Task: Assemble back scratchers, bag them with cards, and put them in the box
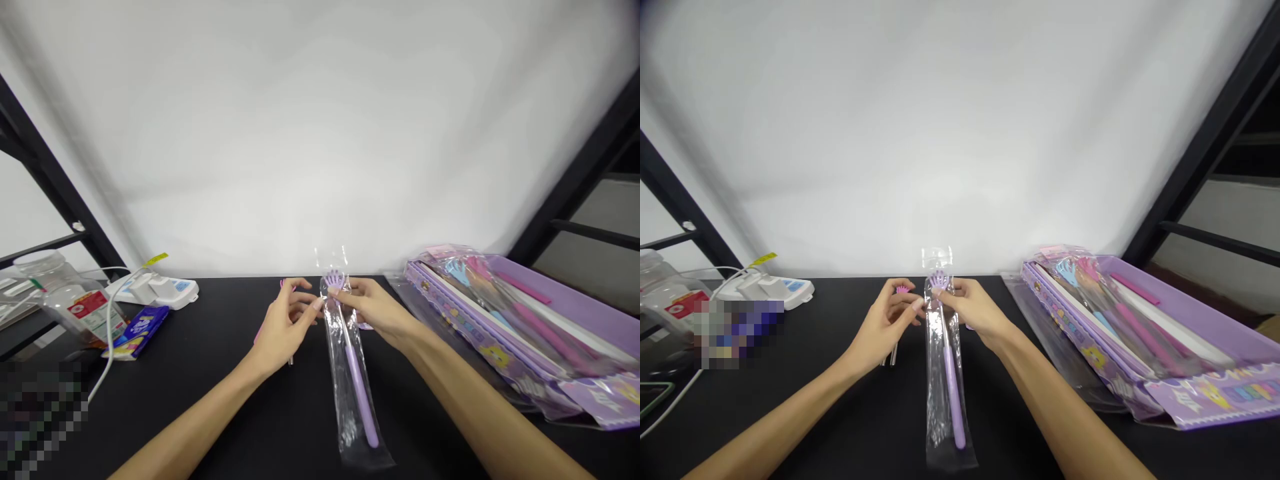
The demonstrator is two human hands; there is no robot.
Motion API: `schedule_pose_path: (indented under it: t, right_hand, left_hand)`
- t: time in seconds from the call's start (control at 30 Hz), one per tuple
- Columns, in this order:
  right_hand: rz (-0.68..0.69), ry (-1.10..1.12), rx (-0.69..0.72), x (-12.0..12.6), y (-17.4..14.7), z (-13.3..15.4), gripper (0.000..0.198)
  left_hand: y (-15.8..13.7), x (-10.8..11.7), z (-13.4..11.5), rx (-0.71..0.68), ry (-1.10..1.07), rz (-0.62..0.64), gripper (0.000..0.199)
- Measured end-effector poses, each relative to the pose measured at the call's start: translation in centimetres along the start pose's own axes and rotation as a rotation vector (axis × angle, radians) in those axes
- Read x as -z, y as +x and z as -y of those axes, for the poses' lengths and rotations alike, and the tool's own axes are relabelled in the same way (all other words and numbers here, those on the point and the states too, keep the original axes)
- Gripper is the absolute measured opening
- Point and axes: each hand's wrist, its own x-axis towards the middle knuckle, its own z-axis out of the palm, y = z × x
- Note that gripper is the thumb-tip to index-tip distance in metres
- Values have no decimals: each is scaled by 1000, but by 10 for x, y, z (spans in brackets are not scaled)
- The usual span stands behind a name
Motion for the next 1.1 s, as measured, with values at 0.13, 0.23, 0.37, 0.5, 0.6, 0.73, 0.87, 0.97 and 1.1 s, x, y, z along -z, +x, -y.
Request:
schedule_pose_path:
  t: [0.13, 0.23, 0.37, 0.5, 0.6, 0.73, 0.87, 0.97, 1.1]
  right_hand:
    - [98, -134, 67, -3, 3, -10, 33]
    - [216, -165, 53, -6, 3, -16, 38]
    - [314, -176, 38, -10, 1, -24, 37]
    - [400, -196, -35, -7, 1, -26, 38]
    - [390, -336, -88, 9, 2, -22, 42]
    - [104, -673, -27, 51, 2, -16, 41]
    - [21, -1003, 50, 89, 1, -24, 44]
    - [110, -1036, 19, 99, 3, -35, 58]
    - [123, -997, 44, 94, 7, -44, 58]
  left_hand:
    - [3, 4, 5, -24, 28, -30, 41]
    - [4, 7, 7, -61, 45, -57, 30]
    - [5, 11, 12, -51, 59, -85, 20]
    - [5, 12, 13, 36, 46, -13, 29]
    - [5, 12, 13, 62, 44, -2, 40]
    - [5, 12, 17, 88, 29, 20, 49]
    - [3, 11, 21, 103, 1, 70, 57]
    - [1, 9, 21, 105, -5, 114, 62]
    - [-1, 6, 21, 131, -20, 118, 68]
